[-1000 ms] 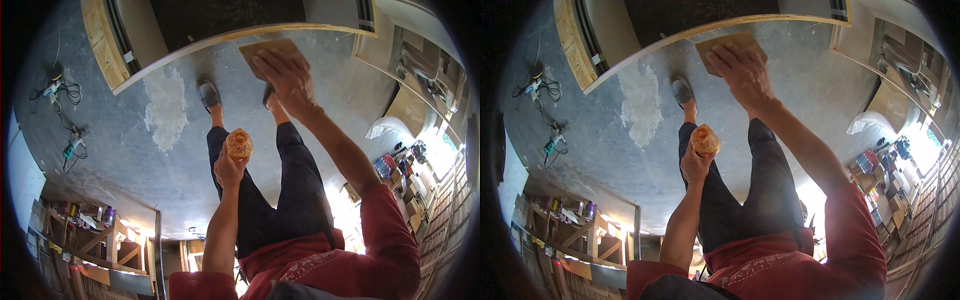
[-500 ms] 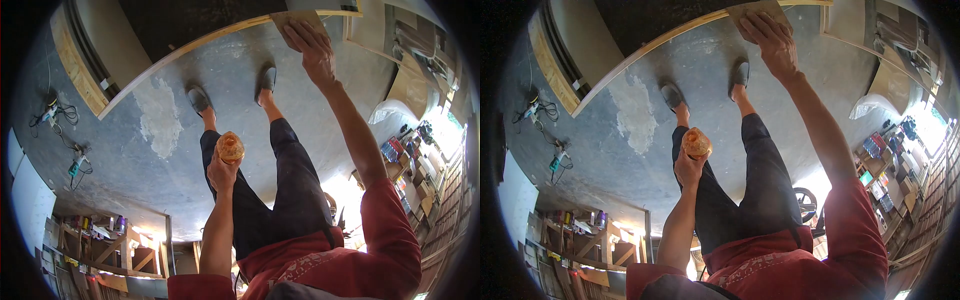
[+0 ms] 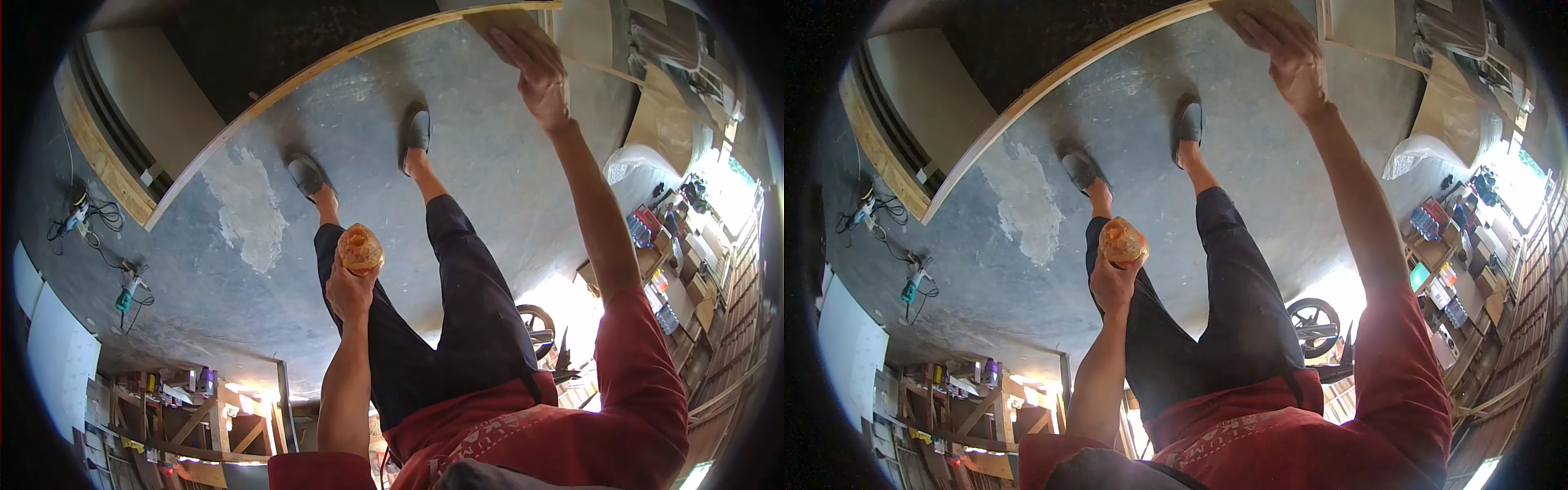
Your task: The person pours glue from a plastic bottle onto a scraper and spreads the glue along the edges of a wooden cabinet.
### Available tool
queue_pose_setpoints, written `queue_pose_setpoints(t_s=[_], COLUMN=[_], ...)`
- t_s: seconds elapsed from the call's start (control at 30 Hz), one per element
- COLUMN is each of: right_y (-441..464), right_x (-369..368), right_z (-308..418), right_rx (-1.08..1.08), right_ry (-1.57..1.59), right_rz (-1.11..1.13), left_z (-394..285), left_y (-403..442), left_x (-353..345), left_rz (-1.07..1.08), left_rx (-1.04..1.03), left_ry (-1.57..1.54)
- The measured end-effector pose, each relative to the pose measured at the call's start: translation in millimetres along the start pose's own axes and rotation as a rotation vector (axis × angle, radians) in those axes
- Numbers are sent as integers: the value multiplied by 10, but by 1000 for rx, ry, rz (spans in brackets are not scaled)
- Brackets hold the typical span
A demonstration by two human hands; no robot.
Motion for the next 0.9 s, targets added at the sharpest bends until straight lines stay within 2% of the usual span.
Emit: queue_pose_setpoints(t_s=[0.1,0.23,0.43,0.63,0.7,0.73,0.8,0.9], right_y=[28,-76,-88,-330,-248,-174,-26,-246], right_x=[-154,-128,26,85,153,175,176,-13], right_z=[-334,-413,-584,-641,-755,-824,-991,-1139], right_rx=[-32,-56,52,-36,35,37,-51,-128], right_ry=[-30,-8,16,-31,21,25,-7,-38], right_rz=[-15,-43,-16,119,-58,-55,32,42], left_z=[0,-28,-9,-35,-25,17,71,81], left_y=[-12,-8,8,-26,-5,5,0,13], left_x=[-10,-1,-8,55,46,12,-33,-19], left_rz=[20,-37,-53,-3,27,-3,-30,-62], left_rx=[-3,-42,-47,11,53,17,-18,-50], left_ry=[-9,16,-8,-37,-32,-36,-36,-55])
Point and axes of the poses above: each hand's wrist, its own y-axis towards the middle knuckle, its own x-axis out of the back of the hand, z = x × y, the point moved 2 cm from there along y, towards the middle knuckle, and after that the axes turned 14 degrees about z, right-handed, at the moved point
